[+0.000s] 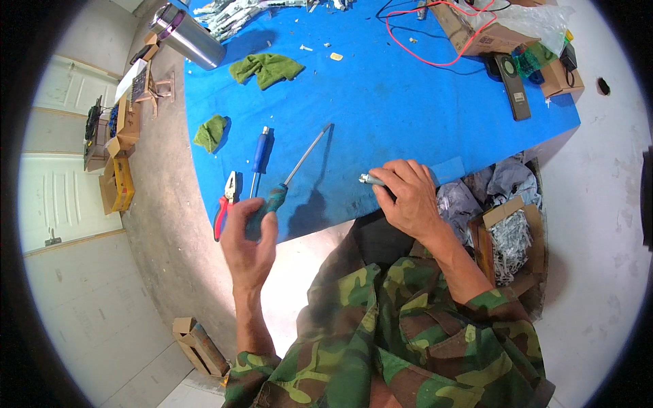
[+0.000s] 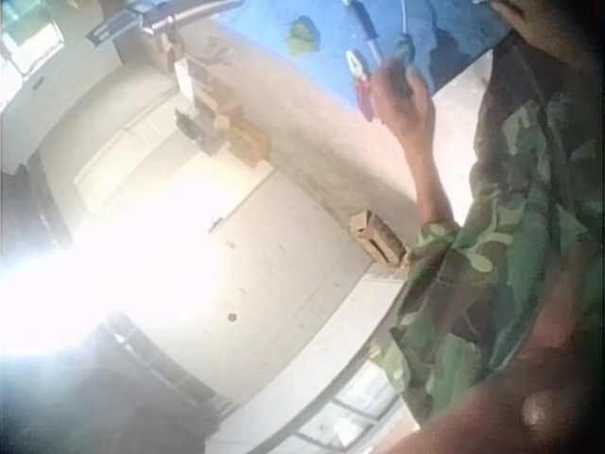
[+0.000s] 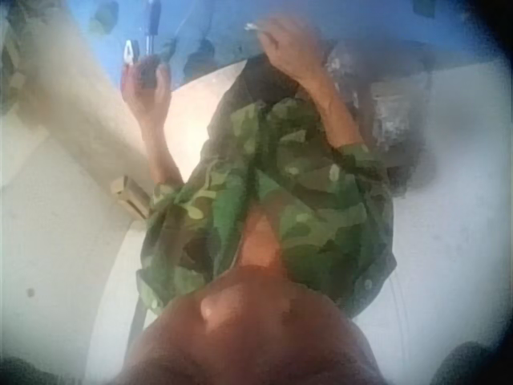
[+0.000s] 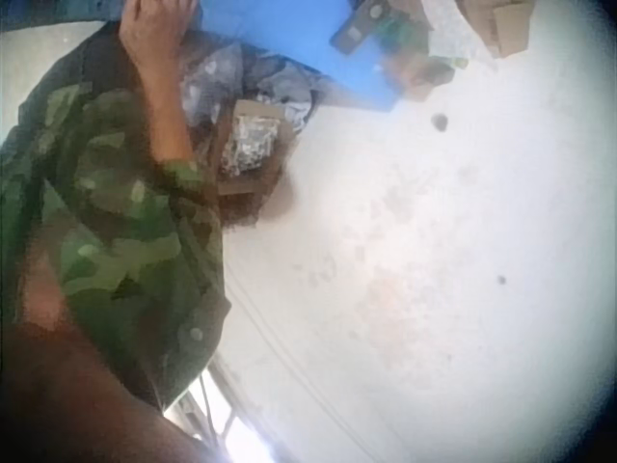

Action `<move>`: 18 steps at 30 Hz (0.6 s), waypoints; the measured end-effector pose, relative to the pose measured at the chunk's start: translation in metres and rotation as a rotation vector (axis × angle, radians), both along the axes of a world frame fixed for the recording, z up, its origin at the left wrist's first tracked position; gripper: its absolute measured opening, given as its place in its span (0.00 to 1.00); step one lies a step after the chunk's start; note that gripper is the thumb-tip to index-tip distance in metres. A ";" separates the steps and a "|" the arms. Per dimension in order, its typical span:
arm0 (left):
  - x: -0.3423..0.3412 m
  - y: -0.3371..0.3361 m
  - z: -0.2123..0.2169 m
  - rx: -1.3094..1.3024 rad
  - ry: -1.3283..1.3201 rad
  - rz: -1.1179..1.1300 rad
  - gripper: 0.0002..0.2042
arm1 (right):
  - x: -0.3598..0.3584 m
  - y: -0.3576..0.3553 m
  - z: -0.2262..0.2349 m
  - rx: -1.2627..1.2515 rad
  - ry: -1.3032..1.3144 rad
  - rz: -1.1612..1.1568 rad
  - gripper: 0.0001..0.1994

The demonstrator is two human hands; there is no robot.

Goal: The person uses a screwdriver and pliers to take apart small electronic components by hand over a workspace filled with scrap materials.

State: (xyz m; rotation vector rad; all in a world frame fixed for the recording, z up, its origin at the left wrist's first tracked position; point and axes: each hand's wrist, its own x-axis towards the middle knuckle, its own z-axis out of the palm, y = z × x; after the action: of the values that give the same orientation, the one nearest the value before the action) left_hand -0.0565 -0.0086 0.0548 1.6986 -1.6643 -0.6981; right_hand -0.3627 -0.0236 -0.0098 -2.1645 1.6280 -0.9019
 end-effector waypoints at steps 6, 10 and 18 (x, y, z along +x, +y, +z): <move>0.004 0.006 0.052 -0.127 0.291 0.112 0.12 | 0.001 0.001 -0.004 -0.035 -0.029 -0.006 0.12; -0.006 0.006 0.061 -0.230 0.352 0.094 0.11 | 0.002 0.001 -0.006 -0.056 -0.038 -0.007 0.12; -0.025 -0.002 0.070 -0.306 0.238 -0.053 0.10 | 0.002 0.002 -0.010 -0.085 -0.045 -0.024 0.12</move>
State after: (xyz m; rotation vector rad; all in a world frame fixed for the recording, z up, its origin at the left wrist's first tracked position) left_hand -0.0820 -0.0104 0.1251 1.3095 -1.5618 -0.6080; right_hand -0.3604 -0.0215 -0.0194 -2.1678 1.6253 -1.0376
